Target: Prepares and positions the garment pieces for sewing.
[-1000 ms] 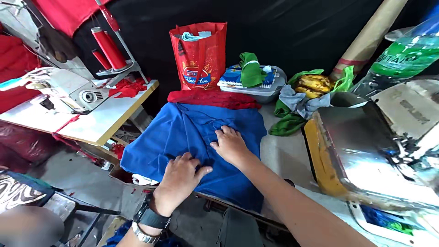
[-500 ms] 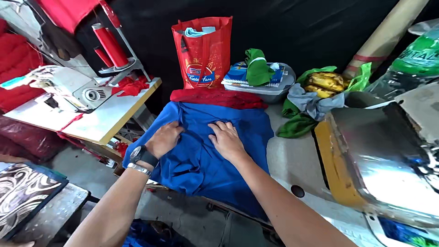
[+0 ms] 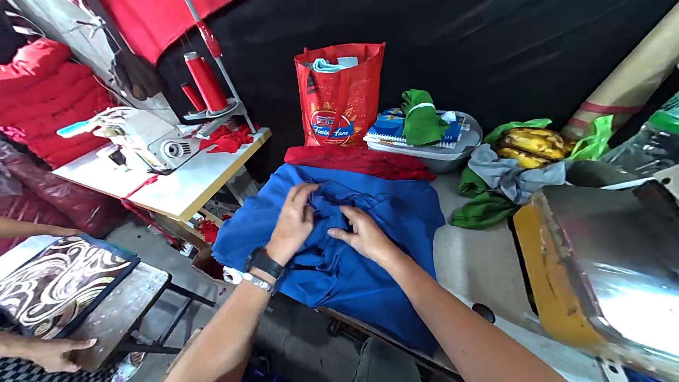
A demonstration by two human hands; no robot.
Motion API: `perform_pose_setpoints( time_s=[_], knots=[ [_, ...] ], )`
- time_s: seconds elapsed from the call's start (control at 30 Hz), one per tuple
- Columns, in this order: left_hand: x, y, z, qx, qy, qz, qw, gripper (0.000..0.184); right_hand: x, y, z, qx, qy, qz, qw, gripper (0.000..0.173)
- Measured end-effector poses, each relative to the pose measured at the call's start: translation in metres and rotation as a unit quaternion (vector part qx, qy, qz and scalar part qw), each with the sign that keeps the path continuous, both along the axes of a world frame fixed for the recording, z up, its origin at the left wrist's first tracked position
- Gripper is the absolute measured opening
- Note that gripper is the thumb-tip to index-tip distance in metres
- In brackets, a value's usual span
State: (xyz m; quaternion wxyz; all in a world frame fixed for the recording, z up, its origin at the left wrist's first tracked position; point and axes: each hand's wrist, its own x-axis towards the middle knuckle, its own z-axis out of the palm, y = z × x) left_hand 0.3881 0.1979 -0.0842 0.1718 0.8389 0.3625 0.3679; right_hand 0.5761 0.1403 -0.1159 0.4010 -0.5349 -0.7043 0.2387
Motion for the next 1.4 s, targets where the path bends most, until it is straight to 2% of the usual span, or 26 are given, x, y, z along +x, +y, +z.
perform_pose_setpoints(
  time_s=[0.1, 0.17, 0.23, 0.33, 0.4, 0.43, 0.47, 0.53, 0.57, 0.63, 0.7, 0.77, 0.83, 0.9, 0.97, 1.0, 1.03, 1.07, 1.1, 1.13, 1.2, 1.23, 1.27, 1.33, 1.4],
  knots=[
    [-0.05, 0.009, 0.002, -0.056, 0.011, 0.12, 0.991, 0.029, 0.002, 0.003, -0.005, 0.008, 0.057, -0.004, 0.998, 0.038],
    [-0.078, 0.002, 0.0, -0.05, -0.01, 0.179, 0.982, 0.024, 0.002, 0.004, -0.003, -0.004, 0.113, -0.006, 0.994, 0.034],
    [-0.09, -0.02, -0.001, -0.033, -0.034, 0.2, 0.979, 0.021, 0.0, 0.003, 0.004, -0.021, 0.129, -0.007, 0.991, 0.032],
    [-0.087, -0.07, -0.011, -0.031, -0.033, 0.114, 0.992, 0.033, -0.012, 0.005, 0.024, -0.027, 0.078, -0.02, 0.996, 0.033],
    [-0.072, -0.095, -0.025, -0.008, -0.017, 0.053, 0.998, 0.058, -0.029, 0.006, 0.045, -0.059, 0.079, -0.024, 0.995, 0.033],
    [-0.063, -0.104, -0.033, 0.017, -0.007, 0.043, 0.999, 0.064, -0.038, 0.006, 0.054, -0.096, 0.11, -0.02, 0.989, 0.033],
    [-0.055, -0.111, -0.039, 0.039, 0.003, 0.044, 0.998, 0.061, -0.046, 0.006, 0.061, -0.143, 0.175, -0.012, 0.974, 0.034],
    [-0.048, -0.113, -0.049, 0.059, -0.006, 0.058, 0.997, 0.034, -0.058, 0.004, 0.069, -0.21, 0.336, 0.005, 0.918, 0.036],
    [-0.049, -0.113, -0.049, 0.043, -0.037, 0.071, 0.996, 0.021, -0.058, 0.004, 0.07, -0.227, 0.397, 0.011, 0.889, 0.038],
    [-0.055, -0.115, -0.039, 0.001, -0.125, 0.109, 0.986, 0.016, -0.053, 0.003, 0.066, -0.24, 0.469, 0.011, 0.85, 0.04],
    [-0.057, -0.123, -0.024, -0.006, -0.19, 0.143, 0.971, 0.015, -0.045, -0.006, 0.057, -0.257, 0.491, 0.03, 0.832, 0.047],
    [-0.049, -0.131, -0.011, 0.03, -0.21, 0.138, 0.968, 0.017, -0.044, -0.027, 0.05, -0.281, 0.501, 0.053, 0.817, 0.053],
    [-0.032, -0.146, -0.003, 0.053, -0.196, 0.098, 0.974, 0.018, -0.051, -0.056, 0.048, -0.308, 0.499, 0.053, 0.809, 0.055],
    [-0.009, -0.166, -0.007, 0.059, -0.158, 0.041, 0.985, 0.022, -0.047, -0.079, 0.043, -0.334, 0.487, 0.057, 0.805, 0.066],
    [0.014, -0.187, -0.022, 0.107, -0.112, 0.019, 0.988, 0.029, -0.031, -0.081, 0.033, -0.302, 0.475, 0.133, 0.815, 0.052],
    [0.021, -0.196, -0.03, 0.13, -0.106, 0.016, 0.986, 0.03, -0.028, -0.081, 0.041, -0.297, 0.46, 0.123, 0.828, 0.044],
    [0.026, -0.203, -0.037, 0.131, -0.117, 0.006, 0.984, 0.027, -0.031, -0.083, 0.052, -0.301, 0.466, 0.061, 0.83, 0.034],
    [0.028, -0.208, -0.04, 0.092, -0.142, -0.02, 0.985, 0.024, -0.034, -0.084, 0.063, -0.306, 0.488, -0.011, 0.817, 0.024],
    [0.028, -0.208, -0.042, 0.015, -0.187, -0.057, 0.981, 0.024, -0.036, -0.082, 0.071, -0.312, 0.508, -0.058, 0.801, 0.017],
    [0.026, -0.206, -0.038, -0.101, -0.233, -0.09, 0.963, 0.026, -0.038, -0.078, 0.077, -0.315, 0.532, -0.079, 0.782, 0.014],
    [0.016, -0.188, -0.028, -0.335, -0.32, -0.124, 0.877, 0.034, -0.039, -0.076, 0.083, -0.314, 0.567, -0.053, 0.76, 0.013],
    [0.01, -0.172, -0.027, -0.392, -0.372, -0.133, 0.831, 0.041, -0.04, -0.076, 0.085, -0.306, 0.579, -0.026, 0.755, 0.012],
    [0.006, -0.154, -0.025, -0.42, -0.429, -0.128, 0.79, 0.045, -0.041, -0.076, 0.085, -0.295, 0.589, -0.002, 0.753, 0.013],
    [-0.004, -0.12, -0.006, -0.435, -0.52, -0.06, 0.733, 0.055, -0.04, -0.075, 0.08, -0.283, 0.578, 0.041, 0.764, 0.016],
    [-0.014, -0.08, 0.011, -0.441, -0.567, 0.008, 0.696, 0.05, -0.039, -0.073, 0.071, -0.274, 0.523, 0.053, 0.805, 0.021]
  ],
)
